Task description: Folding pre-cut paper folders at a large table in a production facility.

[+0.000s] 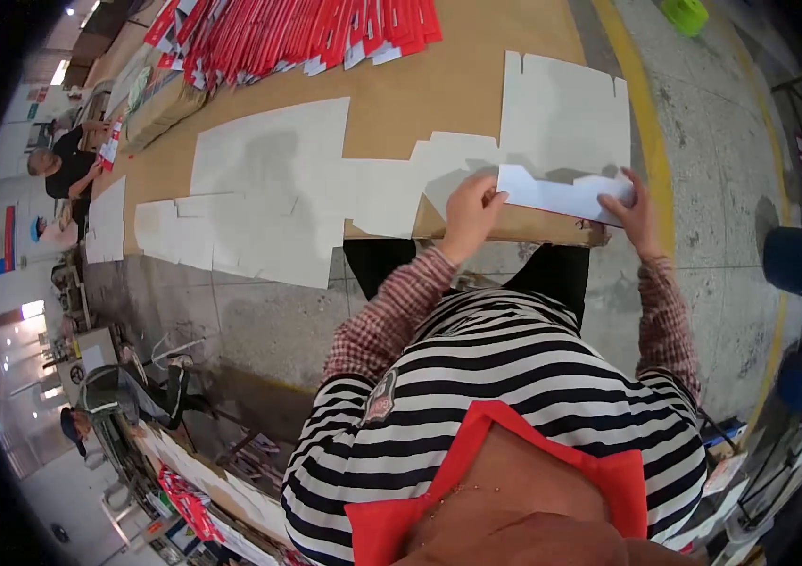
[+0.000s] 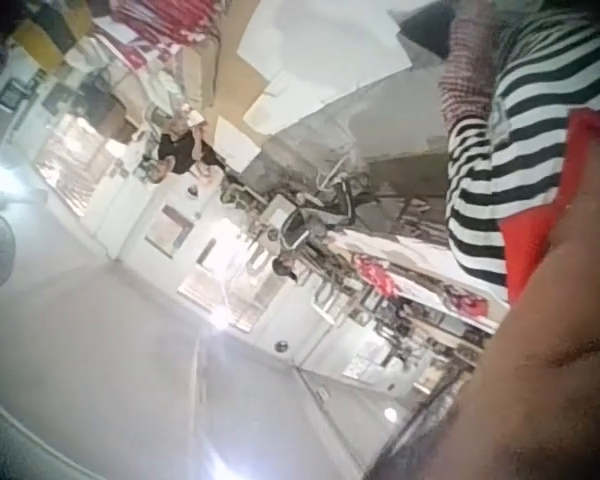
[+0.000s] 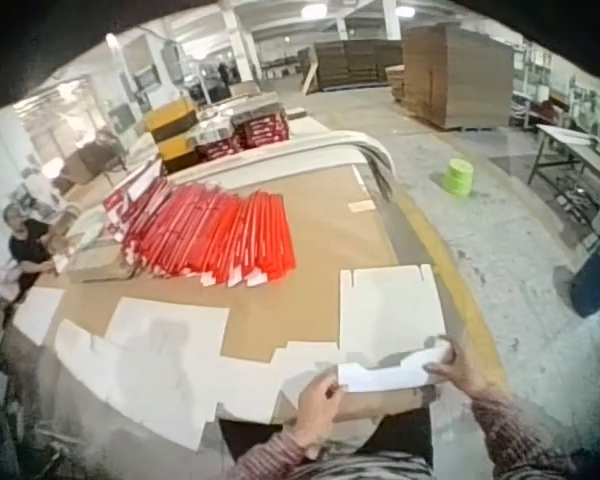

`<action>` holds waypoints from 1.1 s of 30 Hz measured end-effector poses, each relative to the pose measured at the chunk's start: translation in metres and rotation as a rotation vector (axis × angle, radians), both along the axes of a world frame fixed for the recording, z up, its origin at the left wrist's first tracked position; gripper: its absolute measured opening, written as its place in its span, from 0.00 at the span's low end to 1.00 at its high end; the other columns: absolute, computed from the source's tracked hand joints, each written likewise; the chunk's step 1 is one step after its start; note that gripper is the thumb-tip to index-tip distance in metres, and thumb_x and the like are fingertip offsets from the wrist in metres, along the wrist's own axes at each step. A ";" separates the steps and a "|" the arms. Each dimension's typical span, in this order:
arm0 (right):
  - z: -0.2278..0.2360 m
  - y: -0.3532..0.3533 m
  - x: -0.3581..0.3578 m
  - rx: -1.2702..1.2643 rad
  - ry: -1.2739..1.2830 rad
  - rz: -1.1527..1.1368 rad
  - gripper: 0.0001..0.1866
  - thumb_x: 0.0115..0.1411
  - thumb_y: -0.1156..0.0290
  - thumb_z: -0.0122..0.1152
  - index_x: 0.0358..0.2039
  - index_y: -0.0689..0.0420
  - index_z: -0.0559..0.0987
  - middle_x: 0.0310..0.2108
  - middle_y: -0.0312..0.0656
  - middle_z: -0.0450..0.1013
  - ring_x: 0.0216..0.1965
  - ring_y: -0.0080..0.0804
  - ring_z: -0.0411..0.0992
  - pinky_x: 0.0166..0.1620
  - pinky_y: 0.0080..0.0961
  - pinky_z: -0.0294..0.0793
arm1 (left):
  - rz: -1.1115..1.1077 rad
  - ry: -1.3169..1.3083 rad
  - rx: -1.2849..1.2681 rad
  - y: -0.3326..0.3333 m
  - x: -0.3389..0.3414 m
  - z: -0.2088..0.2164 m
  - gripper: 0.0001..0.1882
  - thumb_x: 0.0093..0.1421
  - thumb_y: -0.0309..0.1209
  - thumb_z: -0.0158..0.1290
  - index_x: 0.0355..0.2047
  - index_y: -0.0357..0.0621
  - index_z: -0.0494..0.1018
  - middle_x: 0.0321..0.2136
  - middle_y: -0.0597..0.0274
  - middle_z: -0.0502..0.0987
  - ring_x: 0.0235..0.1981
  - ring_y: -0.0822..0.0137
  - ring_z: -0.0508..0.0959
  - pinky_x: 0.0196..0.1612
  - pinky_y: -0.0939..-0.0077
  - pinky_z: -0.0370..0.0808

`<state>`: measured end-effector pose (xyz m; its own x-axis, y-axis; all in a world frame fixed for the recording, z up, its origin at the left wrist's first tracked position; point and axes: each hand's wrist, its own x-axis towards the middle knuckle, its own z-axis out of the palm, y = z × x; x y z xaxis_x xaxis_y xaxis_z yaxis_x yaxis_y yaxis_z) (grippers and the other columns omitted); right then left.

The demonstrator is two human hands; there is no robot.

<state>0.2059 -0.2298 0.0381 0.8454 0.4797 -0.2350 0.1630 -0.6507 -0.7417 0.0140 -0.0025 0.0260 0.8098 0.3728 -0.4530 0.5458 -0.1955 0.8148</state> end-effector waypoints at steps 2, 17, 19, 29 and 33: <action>-0.005 0.021 -0.008 -0.039 -0.354 0.037 0.29 0.49 0.66 0.67 0.54 0.53 0.71 0.48 0.54 0.70 0.56 0.43 0.64 0.59 0.42 0.57 | -0.037 -0.359 0.617 -0.015 0.000 -0.023 0.21 0.52 0.29 0.51 0.49 0.46 0.70 0.48 0.57 0.71 0.51 0.59 0.68 0.50 0.57 0.65; -0.011 0.046 -0.037 0.170 -0.506 0.953 0.25 0.61 0.54 0.50 0.55 0.53 0.71 0.64 0.44 0.56 0.67 0.48 0.47 0.66 0.49 0.40 | 0.038 -0.376 0.734 0.032 -0.030 -0.032 0.14 0.51 0.38 0.57 0.37 0.49 0.76 0.38 0.61 0.72 0.42 0.59 0.69 0.41 0.55 0.63; -0.011 0.044 -0.037 0.126 -0.549 0.957 0.26 0.61 0.54 0.50 0.56 0.54 0.70 0.64 0.44 0.54 0.67 0.48 0.46 0.66 0.50 0.39 | -0.288 -0.350 1.028 0.016 -0.020 -0.042 0.23 0.52 0.45 0.55 0.46 0.49 0.72 0.51 0.59 0.69 0.52 0.52 0.65 0.51 0.47 0.61; -0.096 -0.052 -0.063 1.112 0.260 -0.754 0.23 0.64 0.70 0.49 0.58 0.61 0.61 0.56 0.43 0.63 0.57 0.32 0.60 0.61 0.33 0.57 | -0.666 -0.518 0.854 -0.055 0.000 -0.014 0.53 0.47 0.60 0.55 0.64 0.41 0.50 0.66 0.56 0.47 0.66 0.43 0.43 0.62 0.34 0.39; -0.047 0.007 -0.072 1.022 0.372 -0.131 0.26 0.61 0.76 0.51 0.60 0.60 0.61 0.60 0.49 0.58 0.60 0.37 0.59 0.61 0.35 0.58 | -0.732 -0.653 0.632 -0.085 0.012 -0.005 0.57 0.41 0.61 0.57 0.63 0.37 0.51 0.64 0.50 0.52 0.65 0.46 0.47 0.65 0.46 0.40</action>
<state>0.1335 -0.2227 -0.0086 0.8628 0.5048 -0.0287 -0.2085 0.3034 -0.9298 0.0258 -0.0877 0.0208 0.9356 -0.2695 0.2282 -0.3521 -0.7613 0.5445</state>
